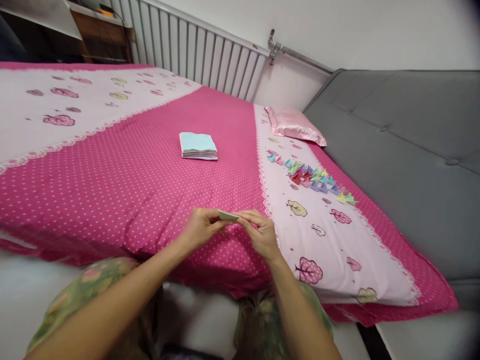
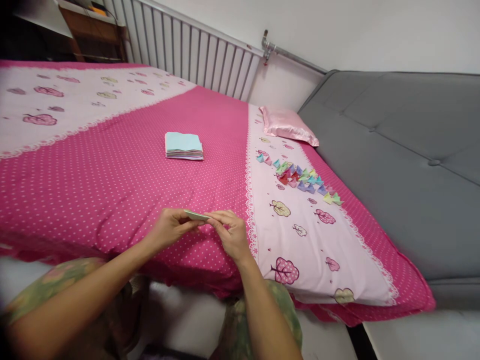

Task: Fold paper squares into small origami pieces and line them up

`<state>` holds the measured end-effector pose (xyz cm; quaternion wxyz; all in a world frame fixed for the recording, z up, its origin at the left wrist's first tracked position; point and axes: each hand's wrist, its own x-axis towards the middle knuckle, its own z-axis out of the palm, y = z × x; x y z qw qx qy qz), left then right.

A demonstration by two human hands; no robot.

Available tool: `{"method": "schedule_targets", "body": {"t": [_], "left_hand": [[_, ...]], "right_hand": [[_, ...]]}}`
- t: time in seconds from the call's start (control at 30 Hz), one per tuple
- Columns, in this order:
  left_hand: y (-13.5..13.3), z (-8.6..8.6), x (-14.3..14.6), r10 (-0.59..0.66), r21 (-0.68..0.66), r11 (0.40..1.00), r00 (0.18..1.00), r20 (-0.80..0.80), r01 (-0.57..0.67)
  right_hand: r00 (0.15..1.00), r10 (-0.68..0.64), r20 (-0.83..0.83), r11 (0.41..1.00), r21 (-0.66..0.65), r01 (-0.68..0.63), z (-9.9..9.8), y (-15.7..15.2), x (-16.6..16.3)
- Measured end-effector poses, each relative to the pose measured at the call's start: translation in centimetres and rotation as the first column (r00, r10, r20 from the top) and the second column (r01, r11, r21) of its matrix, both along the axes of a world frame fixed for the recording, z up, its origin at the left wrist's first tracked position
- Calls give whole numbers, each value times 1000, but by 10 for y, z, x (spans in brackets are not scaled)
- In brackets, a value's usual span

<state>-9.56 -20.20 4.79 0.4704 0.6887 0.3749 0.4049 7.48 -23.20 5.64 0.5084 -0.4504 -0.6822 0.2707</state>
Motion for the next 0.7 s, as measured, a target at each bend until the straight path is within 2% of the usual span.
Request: {"method": "schedule_targets", "body": {"t": [0.1,0.3,0.5,0.7], "left_hand": [[-1,5,1,21,-60,998,999,42,-19],[-2,8,2,26,-66,998,995,93,-20],[-1,5,2,19,-62,998,998,65,-15],[-1,3,2,-30,-86,996,998,55,34]], "right_hand": [[999,-41,-13,999,7,41,-1,1,3],[993,-111,-47,994,-16,111,-2,0,5],[993,-121,7,993,14,121,4,-4,3],[994,-108,-34,994,8,108,1,-5,-4]]}}
